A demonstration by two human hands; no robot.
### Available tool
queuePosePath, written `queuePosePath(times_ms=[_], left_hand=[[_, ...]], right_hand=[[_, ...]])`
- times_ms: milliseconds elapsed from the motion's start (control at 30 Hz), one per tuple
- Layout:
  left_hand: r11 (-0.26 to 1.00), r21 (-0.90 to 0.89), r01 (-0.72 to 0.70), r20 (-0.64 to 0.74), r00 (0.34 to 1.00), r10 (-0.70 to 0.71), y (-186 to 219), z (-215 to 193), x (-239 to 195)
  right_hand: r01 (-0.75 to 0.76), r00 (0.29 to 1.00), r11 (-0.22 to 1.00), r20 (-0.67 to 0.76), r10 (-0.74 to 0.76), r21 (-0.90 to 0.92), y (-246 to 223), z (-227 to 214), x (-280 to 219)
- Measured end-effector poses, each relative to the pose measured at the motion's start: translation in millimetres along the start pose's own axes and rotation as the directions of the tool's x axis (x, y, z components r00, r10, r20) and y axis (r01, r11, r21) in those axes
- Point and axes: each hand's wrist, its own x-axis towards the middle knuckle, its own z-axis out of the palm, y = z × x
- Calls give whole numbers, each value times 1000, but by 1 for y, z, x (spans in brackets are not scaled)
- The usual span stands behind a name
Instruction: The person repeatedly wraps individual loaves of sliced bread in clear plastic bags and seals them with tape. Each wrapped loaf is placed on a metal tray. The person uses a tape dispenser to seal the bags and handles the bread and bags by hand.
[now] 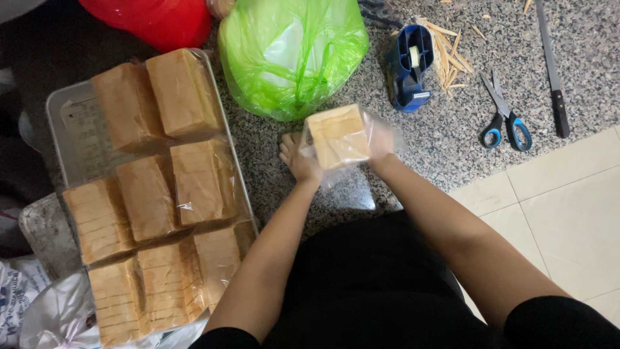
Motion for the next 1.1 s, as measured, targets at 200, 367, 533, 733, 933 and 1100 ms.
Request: queuePosePath(times_ms=[200, 367, 533, 733, 933, 1100], left_hand=[[721, -692, 31, 65, 998, 20, 5, -38, 2], [-17, -932, 362, 355, 921, 159, 36, -33, -10], [104, -727, 679, 667, 662, 342, 35, -67, -13], [518, -381, 766, 922, 358, 150, 18, -121, -12], [786, -542, -299, 398, 732, 553, -26, -97, -81], [874, -142, -464, 296, 823, 485, -18, -90, -92]], right_hand=[[209, 976, 932, 11, -215, -296, -77, -31, -32], [-170, 974, 774, 222, 40, 610, -106, -18, -52], [-681, 720, 569, 564, 404, 461, -159, -48, -61], [-821, 534, 522, 636, 557, 233, -152, -89, -98], [108, 891, 993, 447, -78, -42, -102, -82, -158], [112, 966, 833, 257, 38, -542, -116, -70, -173]])
